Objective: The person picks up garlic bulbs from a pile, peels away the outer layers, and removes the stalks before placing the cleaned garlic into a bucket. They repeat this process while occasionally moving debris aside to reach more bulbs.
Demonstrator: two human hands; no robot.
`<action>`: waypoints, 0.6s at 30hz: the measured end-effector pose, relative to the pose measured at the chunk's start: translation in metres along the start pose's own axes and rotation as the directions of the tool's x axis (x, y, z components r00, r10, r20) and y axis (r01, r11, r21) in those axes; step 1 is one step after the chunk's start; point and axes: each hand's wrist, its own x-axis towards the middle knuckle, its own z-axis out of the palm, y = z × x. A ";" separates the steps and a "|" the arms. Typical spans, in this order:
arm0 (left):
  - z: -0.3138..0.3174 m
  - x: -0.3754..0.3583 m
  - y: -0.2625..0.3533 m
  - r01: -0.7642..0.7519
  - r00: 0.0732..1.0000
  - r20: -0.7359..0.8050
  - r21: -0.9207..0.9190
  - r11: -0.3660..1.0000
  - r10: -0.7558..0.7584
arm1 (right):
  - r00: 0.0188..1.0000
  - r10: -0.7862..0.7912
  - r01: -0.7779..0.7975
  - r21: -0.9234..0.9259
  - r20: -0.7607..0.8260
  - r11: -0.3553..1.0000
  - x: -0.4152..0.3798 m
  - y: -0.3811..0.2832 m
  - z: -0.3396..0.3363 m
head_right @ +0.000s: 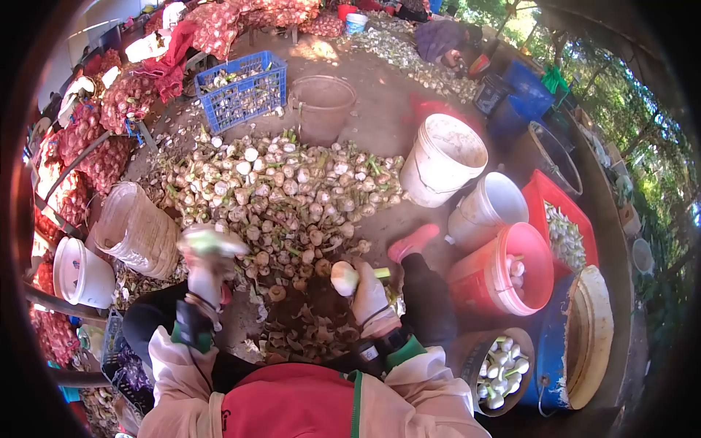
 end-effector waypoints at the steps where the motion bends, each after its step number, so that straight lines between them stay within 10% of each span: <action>1: 0.040 -0.015 -0.016 0.095 0.995 -0.019 0.523 0.847 -0.100 | 0.969 -0.246 0.236 -0.281 -0.001 0.930 0.006 0.020 0.006; 3: 0.090 -0.049 -0.047 0.095 0.991 -0.092 0.995 0.035 -0.093 | 0.924 -0.383 0.353 -0.345 -0.019 0.870 0.008 0.026 0.036; 4: 0.095 -0.056 -0.056 -0.146 0.989 0.146 0.989 -0.023 0.001 | 0.999 0.021 -0.040 0.452 0.047 0.891 0.003 0.009 0.061; 5: 0.100 -0.061 -0.066 -0.107 0.993 0.116 0.958 0.266 -0.019 | 0.997 0.040 -0.068 0.495 0.066 0.866 -0.001 0.001 0.078; 8: 0.108 -0.065 -0.065 -0.151 0.988 0.147 0.967 0.204 0.039 | 0.974 0.124 -0.213 0.586 0.188 0.782 -0.009 -0.015 0.089; 10: 0.105 -0.064 -0.055 -0.169 0.986 0.166 0.979 0.113 0.037 | 0.977 -0.198 0.190 0.092 0.079 0.977 -0.012 -0.018 0.074; 14: 0.088 -0.057 -0.058 -0.277 0.959 0.264 0.950 0.144 0.102 | 0.972 0.016 0.018 -0.142 0.234 0.990 -0.026 -0.046 0.055; 15: 0.082 -0.053 -0.063 -0.379 0.920 0.333 0.890 0.253 0.207 | 0.984 0.086 -0.099 0.078 0.156 0.992 -0.024 -0.042 0.059; 16: 0.101 -0.063 -0.055 -0.159 0.986 0.098 0.771 0.616 0.133 | 0.982 0.163 -0.184 0.305 0.095 0.934 -0.019 -0.041 0.062; 18: 0.084 -0.056 -0.063 -0.308 0.948 0.240 0.854 0.419 0.207 | 0.950 0.271 -0.311 0.429 0.154 0.848 -0.011 -0.045 0.057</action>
